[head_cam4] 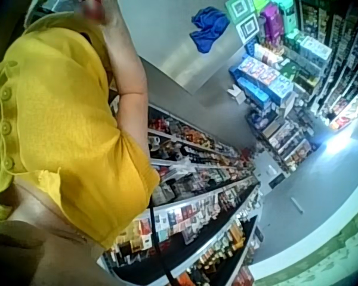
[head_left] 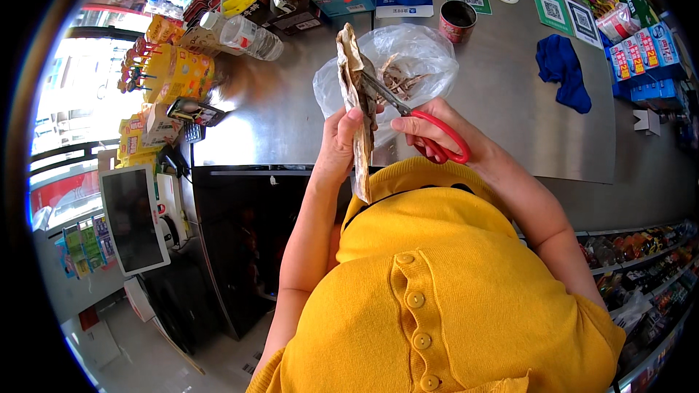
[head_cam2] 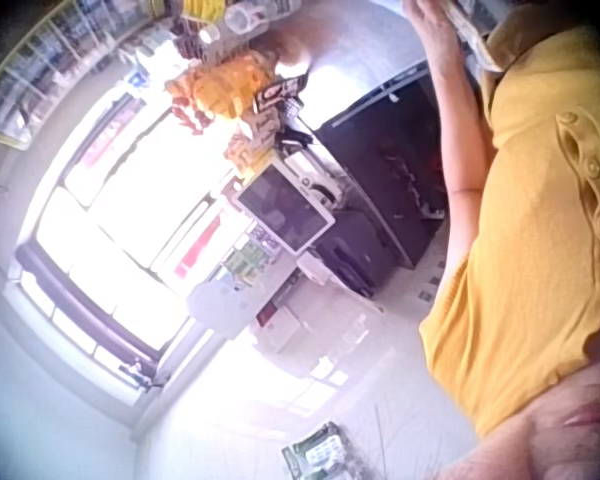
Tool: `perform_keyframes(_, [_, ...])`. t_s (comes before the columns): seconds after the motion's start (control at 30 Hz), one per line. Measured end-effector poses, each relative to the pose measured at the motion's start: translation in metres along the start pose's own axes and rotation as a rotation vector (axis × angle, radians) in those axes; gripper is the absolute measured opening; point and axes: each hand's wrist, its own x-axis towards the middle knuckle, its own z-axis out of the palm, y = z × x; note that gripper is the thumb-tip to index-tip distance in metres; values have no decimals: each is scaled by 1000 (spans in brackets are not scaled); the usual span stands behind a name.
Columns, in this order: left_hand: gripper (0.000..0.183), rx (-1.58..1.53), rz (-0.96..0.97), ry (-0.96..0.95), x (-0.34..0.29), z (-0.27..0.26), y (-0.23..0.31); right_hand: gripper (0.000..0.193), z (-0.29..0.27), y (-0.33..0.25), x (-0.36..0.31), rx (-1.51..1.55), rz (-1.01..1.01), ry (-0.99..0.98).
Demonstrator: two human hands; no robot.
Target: The person uses red-handled scissors to cut a large piece of dried fish into smaller strips. They hold the fish with their left hand and cut with their right hand, placing the cut pieces into a clear plastic bag on the counter. The person occasionally adjusts the fish to access different sections for cutting.
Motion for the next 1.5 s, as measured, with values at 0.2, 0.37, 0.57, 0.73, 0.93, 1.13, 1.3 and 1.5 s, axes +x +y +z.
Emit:
perform_keyframes(0.2, [59,37,11,-4,6,-8,-10,46,9,-5,1,-145,-44,82])
perform_keyframes(0.37, [68,-67,-32,11,9,-9,-16,53,3,-6,3,-674,-111,168])
perform_keyframes(0.57, [71,-206,92,44,11,3,-3,52,-10,-9,-9,-554,-139,52])
perform_keyframes(0.73, [77,-358,130,72,14,-5,8,49,-4,4,-15,-776,-134,178])
perform_keyframes(0.93, [79,-411,177,-22,10,5,7,66,5,2,-23,54,-150,-212])
perform_keyframes(1.13, [81,-366,211,-86,15,11,1,61,10,-1,-21,27,-65,-233])
perform_keyframes(1.3, [75,-127,281,-70,17,15,-3,65,17,0,-16,23,-68,-132])
perform_keyframes(1.5, [66,-122,291,-59,13,22,2,69,22,3,-9,13,-81,-65])
